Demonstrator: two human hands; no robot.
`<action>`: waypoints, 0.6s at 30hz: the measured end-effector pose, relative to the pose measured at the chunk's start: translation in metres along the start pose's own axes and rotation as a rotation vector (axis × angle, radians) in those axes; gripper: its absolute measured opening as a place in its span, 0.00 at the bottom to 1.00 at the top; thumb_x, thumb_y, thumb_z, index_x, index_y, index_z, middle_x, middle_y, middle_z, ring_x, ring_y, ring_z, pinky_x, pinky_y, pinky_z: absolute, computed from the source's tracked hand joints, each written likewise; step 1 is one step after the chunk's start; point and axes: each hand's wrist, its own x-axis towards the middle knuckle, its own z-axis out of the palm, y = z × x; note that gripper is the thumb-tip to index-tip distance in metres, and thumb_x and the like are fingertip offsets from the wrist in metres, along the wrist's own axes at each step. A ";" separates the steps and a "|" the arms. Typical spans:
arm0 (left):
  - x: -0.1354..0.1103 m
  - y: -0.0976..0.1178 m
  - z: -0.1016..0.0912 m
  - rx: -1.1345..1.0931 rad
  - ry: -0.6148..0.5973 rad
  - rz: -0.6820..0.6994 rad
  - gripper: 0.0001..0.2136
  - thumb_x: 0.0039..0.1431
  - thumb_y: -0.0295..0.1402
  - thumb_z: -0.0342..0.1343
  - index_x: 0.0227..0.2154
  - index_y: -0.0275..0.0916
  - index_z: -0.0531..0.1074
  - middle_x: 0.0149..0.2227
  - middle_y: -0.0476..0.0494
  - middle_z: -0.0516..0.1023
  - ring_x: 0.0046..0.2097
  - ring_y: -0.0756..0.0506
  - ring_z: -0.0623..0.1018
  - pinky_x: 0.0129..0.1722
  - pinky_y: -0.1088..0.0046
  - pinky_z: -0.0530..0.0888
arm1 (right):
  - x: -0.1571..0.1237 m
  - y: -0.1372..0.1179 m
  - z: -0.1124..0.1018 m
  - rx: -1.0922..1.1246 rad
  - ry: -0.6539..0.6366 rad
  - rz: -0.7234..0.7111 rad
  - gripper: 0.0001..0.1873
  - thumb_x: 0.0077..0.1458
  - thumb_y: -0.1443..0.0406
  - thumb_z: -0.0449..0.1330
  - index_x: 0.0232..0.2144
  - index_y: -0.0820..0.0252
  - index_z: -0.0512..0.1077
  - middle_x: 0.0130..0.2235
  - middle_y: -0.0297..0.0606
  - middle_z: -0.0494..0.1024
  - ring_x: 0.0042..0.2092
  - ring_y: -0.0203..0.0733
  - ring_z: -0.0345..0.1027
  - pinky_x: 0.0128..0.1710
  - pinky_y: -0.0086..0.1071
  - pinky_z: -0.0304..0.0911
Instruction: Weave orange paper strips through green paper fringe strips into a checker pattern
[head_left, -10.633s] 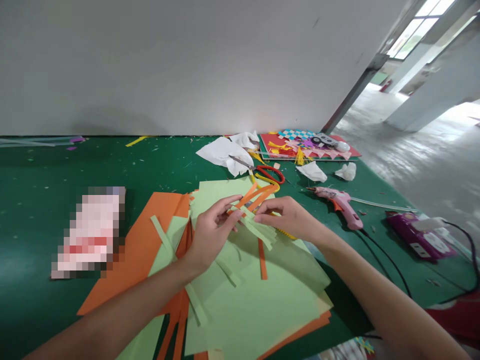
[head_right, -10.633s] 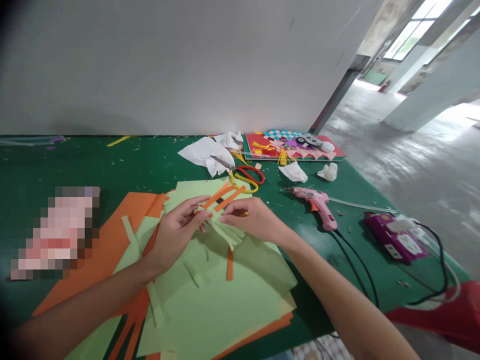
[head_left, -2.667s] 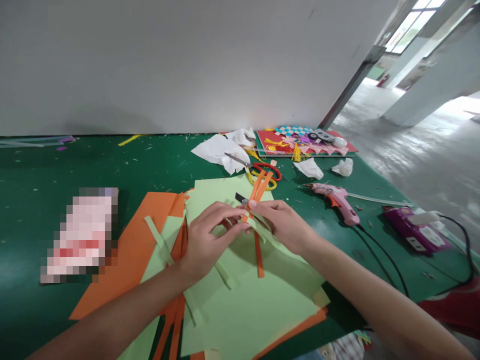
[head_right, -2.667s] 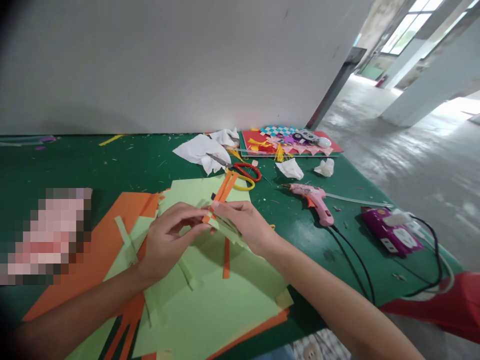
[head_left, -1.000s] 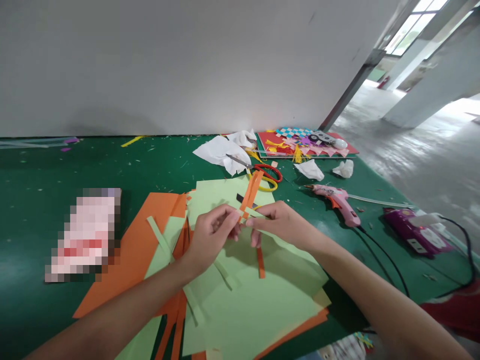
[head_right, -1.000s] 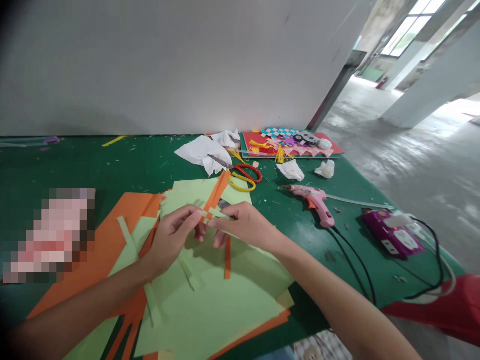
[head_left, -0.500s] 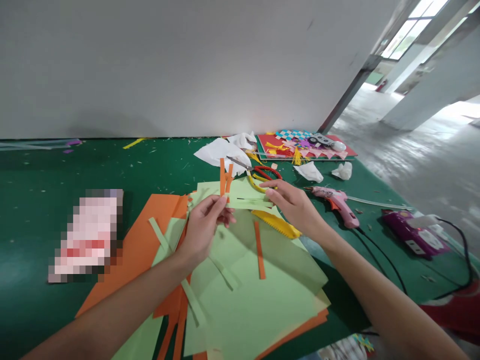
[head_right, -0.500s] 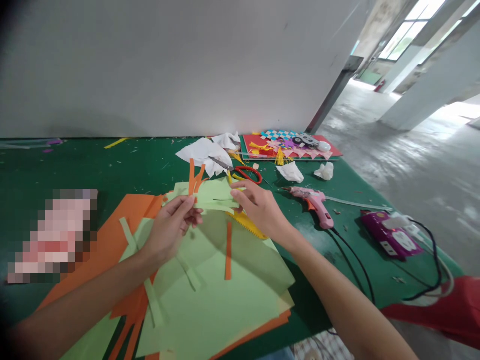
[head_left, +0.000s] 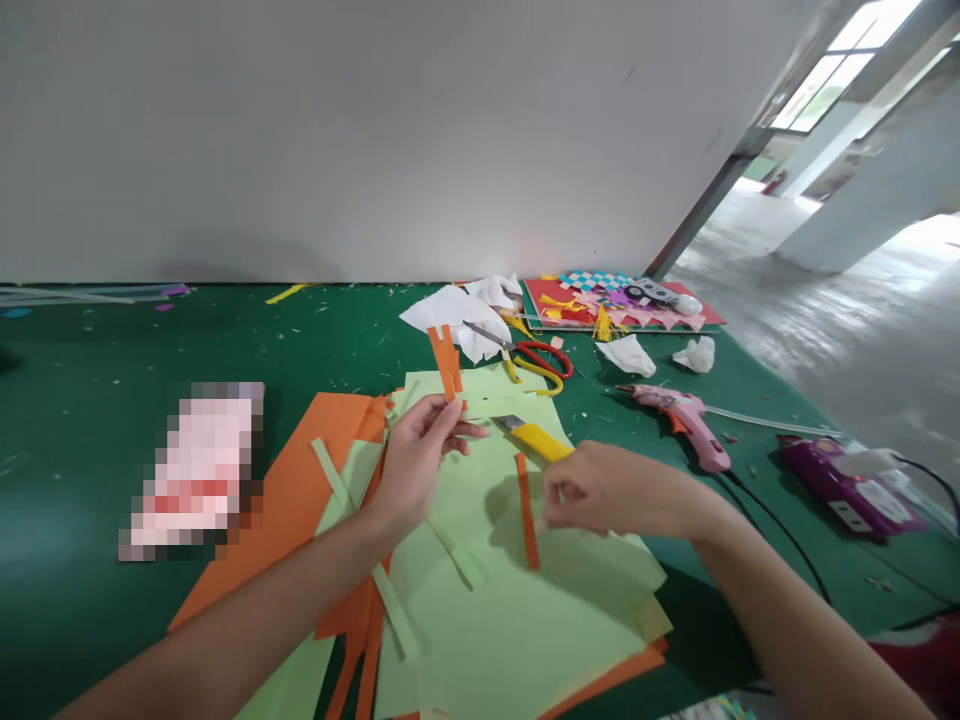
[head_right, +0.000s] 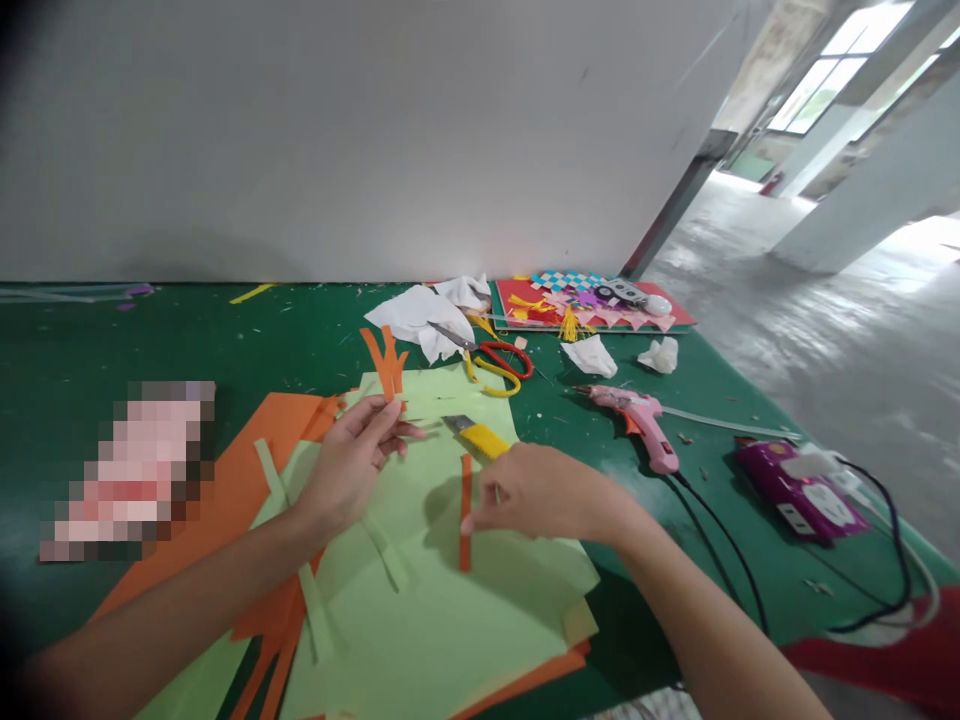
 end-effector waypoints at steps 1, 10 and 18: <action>0.000 0.000 0.000 -0.007 0.005 0.006 0.12 0.55 0.41 0.61 0.30 0.39 0.68 0.27 0.52 0.72 0.34 0.47 0.81 0.26 0.78 0.69 | 0.000 -0.003 0.006 -0.064 -0.002 0.020 0.21 0.54 0.52 0.59 0.17 0.59 0.72 0.14 0.30 0.66 0.18 0.31 0.54 0.20 0.29 0.42; -0.001 0.001 0.000 -0.031 0.016 0.014 0.12 0.54 0.40 0.61 0.34 0.38 0.67 0.32 0.50 0.73 0.38 0.44 0.81 0.27 0.77 0.68 | 0.006 -0.030 0.034 -0.374 0.021 0.187 0.08 0.51 0.63 0.59 0.28 0.62 0.76 0.26 0.43 0.78 0.28 0.43 0.70 0.22 0.31 0.41; -0.001 0.001 0.000 -0.056 -0.009 0.025 0.10 0.56 0.37 0.60 0.34 0.38 0.67 0.30 0.53 0.69 0.36 0.47 0.81 0.27 0.78 0.68 | 0.004 -0.017 0.025 -0.318 0.069 0.173 0.04 0.50 0.64 0.60 0.30 0.59 0.73 0.27 0.37 0.77 0.28 0.41 0.69 0.23 0.31 0.43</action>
